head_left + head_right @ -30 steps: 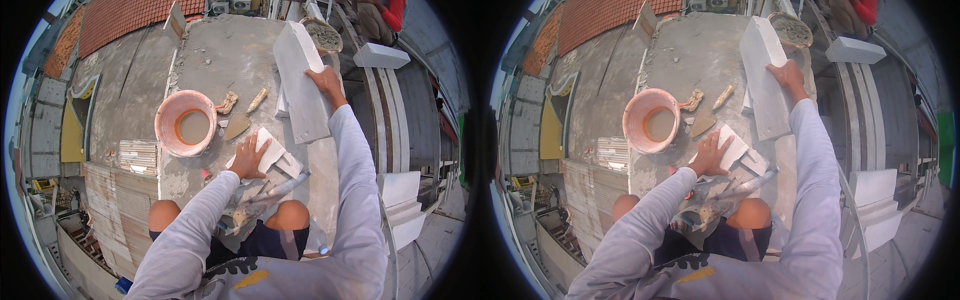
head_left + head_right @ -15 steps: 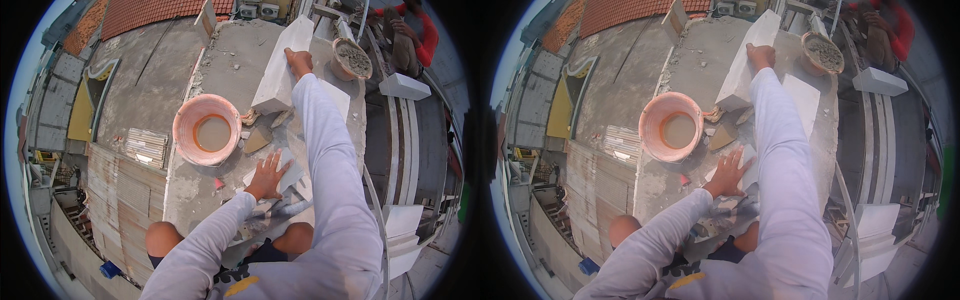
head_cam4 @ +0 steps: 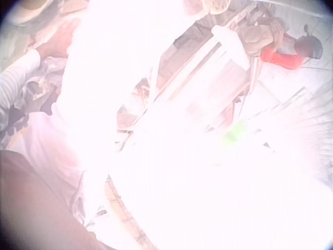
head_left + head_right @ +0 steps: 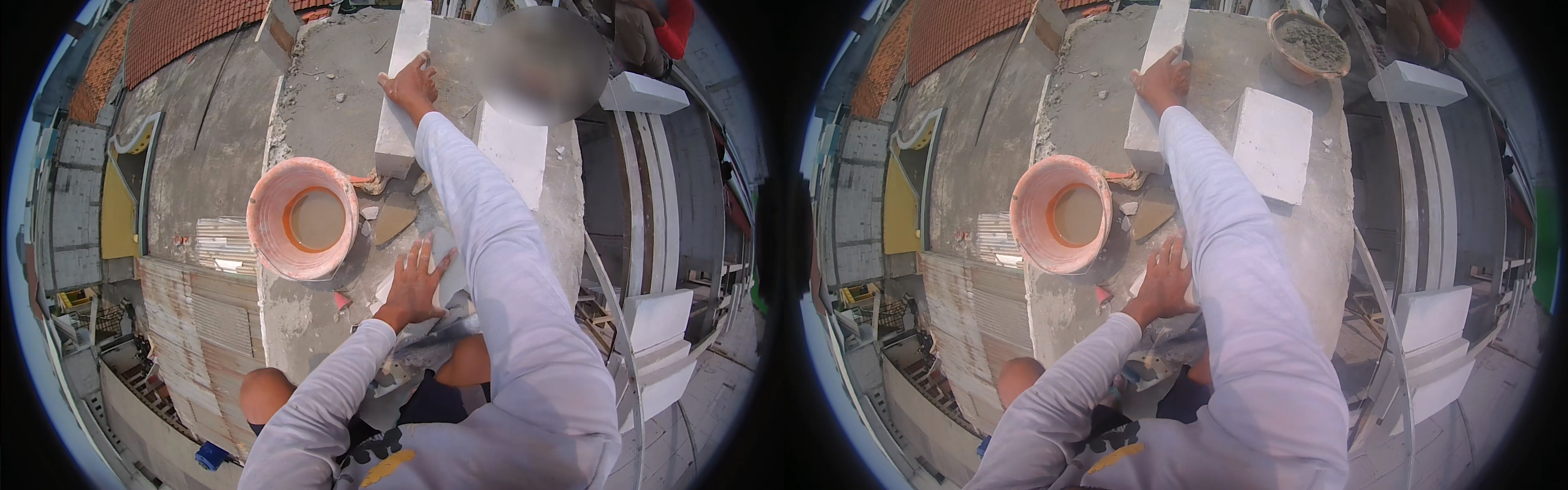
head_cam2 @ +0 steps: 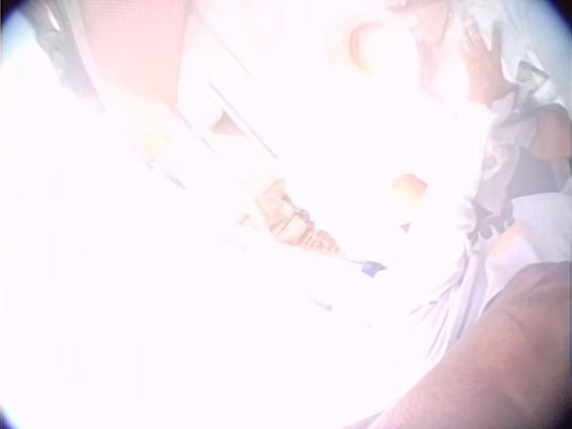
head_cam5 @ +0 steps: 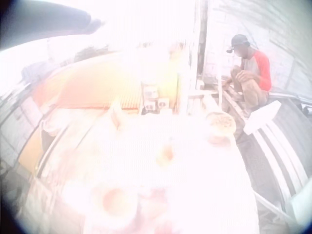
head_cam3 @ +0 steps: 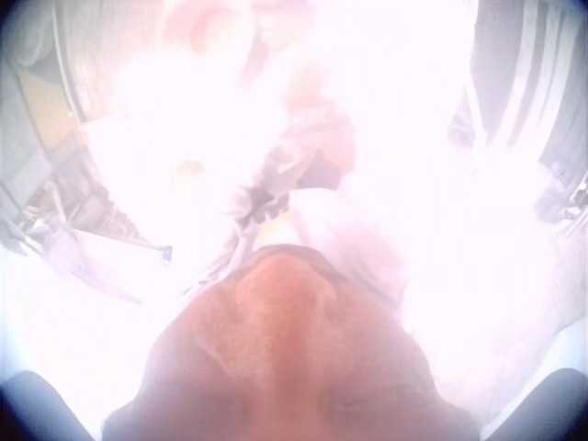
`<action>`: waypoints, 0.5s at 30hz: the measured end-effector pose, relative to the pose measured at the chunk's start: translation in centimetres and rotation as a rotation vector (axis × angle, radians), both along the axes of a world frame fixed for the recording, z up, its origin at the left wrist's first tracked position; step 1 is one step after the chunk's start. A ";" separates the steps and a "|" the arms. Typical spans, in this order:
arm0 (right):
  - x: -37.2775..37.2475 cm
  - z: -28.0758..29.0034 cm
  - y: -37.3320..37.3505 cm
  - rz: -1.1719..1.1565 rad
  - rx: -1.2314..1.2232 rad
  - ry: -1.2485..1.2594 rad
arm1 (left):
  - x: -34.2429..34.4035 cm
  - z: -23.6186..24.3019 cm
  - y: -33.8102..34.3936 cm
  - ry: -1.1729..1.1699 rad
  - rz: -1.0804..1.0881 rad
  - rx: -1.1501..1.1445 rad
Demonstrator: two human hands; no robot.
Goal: The person measures a white tile with a tape measure, marks it, and then uses a hand saw to cut the tile on a rooftop work surface. The person handles the tile and saw throughout the process.
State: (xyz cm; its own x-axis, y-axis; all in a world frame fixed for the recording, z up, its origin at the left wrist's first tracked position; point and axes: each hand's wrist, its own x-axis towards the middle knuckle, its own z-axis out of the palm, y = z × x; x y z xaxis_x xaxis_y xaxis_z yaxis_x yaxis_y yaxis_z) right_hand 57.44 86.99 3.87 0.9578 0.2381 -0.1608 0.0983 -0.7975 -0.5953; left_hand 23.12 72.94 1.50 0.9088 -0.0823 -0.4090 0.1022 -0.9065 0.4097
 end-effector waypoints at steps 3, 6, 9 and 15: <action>-0.9 0.0 -1.0 0.084 -0.016 0.041 | 0.1 0.1 -0.1 -0.001 -0.010 0.021; -0.7 0.7 -2.0 0.142 -0.032 0.048 | 0.0 0.3 0.0 0.001 -0.016 0.042; 0.3 1.5 -3.3 0.192 -0.087 0.008 | 0.1 0.3 0.0 -0.010 -0.011 0.037; 0.6 0.1 -6.0 0.225 -0.135 -0.069 | 0.2 -0.2 -0.3 -0.026 -0.006 0.039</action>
